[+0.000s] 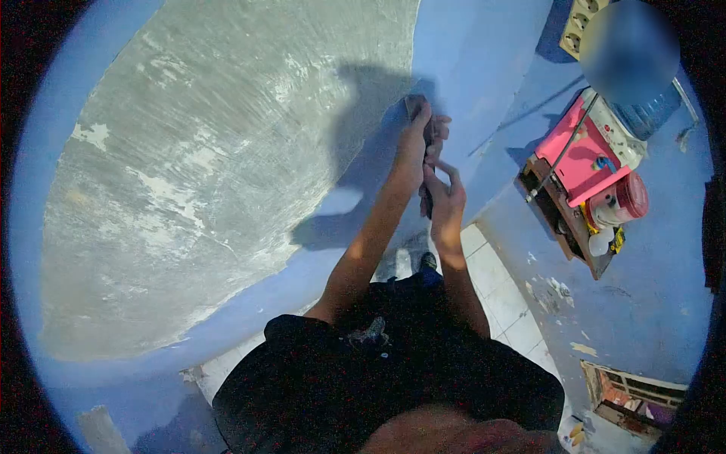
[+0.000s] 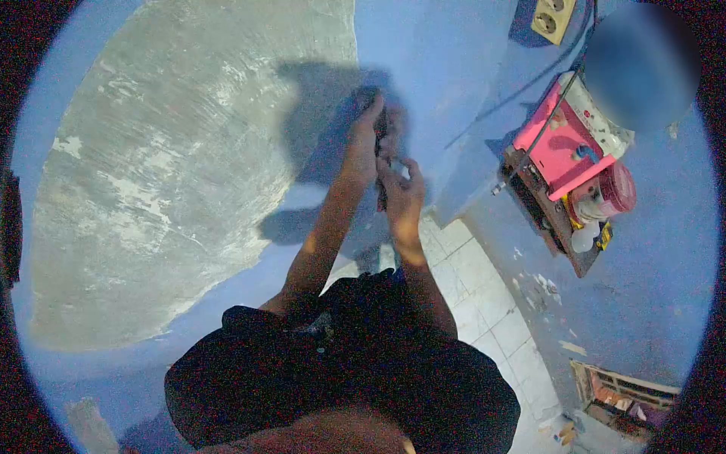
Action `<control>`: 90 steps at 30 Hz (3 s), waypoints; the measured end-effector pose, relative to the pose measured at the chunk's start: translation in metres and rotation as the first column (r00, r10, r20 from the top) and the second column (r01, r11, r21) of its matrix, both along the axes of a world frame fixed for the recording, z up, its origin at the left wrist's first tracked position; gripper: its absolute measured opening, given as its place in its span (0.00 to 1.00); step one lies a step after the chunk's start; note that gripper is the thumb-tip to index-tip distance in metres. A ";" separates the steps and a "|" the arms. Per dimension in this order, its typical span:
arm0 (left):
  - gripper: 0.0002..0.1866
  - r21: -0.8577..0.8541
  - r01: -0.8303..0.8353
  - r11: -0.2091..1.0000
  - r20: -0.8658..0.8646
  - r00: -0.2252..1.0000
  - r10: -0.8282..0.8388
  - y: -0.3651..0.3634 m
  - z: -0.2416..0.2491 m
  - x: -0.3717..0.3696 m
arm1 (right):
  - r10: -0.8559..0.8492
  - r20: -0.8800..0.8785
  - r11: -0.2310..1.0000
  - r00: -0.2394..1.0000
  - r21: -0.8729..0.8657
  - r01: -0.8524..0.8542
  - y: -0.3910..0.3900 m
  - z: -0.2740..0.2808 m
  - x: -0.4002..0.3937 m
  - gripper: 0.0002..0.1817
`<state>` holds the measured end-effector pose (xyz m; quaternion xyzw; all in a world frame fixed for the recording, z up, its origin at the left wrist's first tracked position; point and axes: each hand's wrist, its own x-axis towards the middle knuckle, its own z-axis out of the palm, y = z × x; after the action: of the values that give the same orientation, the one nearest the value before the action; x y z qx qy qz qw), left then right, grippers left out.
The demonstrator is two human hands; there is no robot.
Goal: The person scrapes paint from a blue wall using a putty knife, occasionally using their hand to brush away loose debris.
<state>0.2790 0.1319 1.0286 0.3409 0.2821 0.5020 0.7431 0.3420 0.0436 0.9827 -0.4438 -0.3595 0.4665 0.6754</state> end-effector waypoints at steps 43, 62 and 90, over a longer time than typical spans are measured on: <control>0.30 0.241 -0.650 0.720 -0.153 0.707 0.690 -0.003 0.029 0.030 | 0.564 0.063 0.823 0.823 0.034 -0.567 0.050 -0.002 0.056 0.15; 0.30 0.219 -0.648 0.729 -0.197 0.703 0.684 -0.012 0.032 0.030 | 0.730 -0.051 0.681 0.681 -0.014 -0.732 0.043 -0.011 0.066 0.19; 0.30 0.266 -0.607 0.748 -0.225 0.716 0.661 -0.011 0.031 0.022 | 0.803 -0.186 0.565 0.566 -0.063 -0.823 0.048 -0.015 0.062 0.23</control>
<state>0.3012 0.1209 1.0597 0.3593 0.4488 0.6902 0.4394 0.4036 0.0911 0.9679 -0.2420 -0.4422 0.7788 0.3734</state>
